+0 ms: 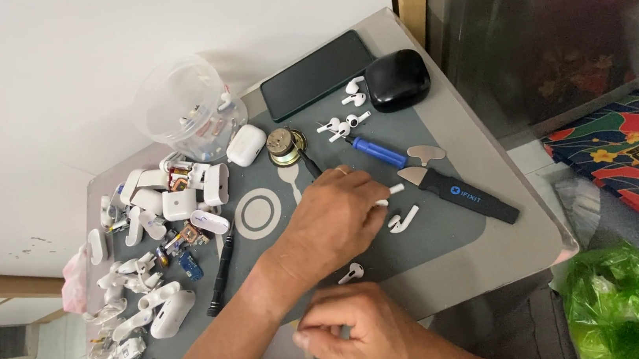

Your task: The person repeatedly picks up white wireless earbuds from a cluttered workbench, separates the outer shell from the internal components, and places the parts back on the mat. The person handles multiple earbuds one at a time, rotating and prying them apart with their fingers.

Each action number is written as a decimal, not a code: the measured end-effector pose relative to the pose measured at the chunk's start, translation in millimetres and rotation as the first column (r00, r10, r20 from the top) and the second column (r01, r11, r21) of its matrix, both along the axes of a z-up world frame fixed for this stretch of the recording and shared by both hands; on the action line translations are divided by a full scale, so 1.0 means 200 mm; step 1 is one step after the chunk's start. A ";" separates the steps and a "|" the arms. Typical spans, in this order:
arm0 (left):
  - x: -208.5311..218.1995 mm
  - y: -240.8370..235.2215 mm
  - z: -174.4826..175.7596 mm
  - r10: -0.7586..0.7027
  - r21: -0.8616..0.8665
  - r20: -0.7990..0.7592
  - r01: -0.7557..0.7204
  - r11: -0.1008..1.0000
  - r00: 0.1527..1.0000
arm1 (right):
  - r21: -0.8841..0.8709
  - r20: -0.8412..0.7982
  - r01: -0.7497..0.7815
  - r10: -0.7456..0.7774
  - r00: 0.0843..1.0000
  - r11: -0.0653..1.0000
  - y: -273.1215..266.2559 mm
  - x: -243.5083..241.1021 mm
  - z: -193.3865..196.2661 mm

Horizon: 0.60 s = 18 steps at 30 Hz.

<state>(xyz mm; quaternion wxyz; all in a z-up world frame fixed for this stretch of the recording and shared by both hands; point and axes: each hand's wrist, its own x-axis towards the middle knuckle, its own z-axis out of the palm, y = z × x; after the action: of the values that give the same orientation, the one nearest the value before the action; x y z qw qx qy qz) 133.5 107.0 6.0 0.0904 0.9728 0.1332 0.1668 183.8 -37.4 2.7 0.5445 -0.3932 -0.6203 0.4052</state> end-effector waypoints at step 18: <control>-0.64 -0.37 0.29 0.057 -0.061 0.225 -0.044 0.997 0.973 | -0.493 -0.321 0.176 -0.366 0.874 0.852 0.03 -0.06 -0.04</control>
<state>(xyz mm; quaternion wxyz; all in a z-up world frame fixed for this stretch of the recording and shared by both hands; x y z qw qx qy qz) 5.6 33.3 64.5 0.1279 0.9408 0.1512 0.2750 171.2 -30.7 -6.3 0.6071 -0.5012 -0.3208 0.5266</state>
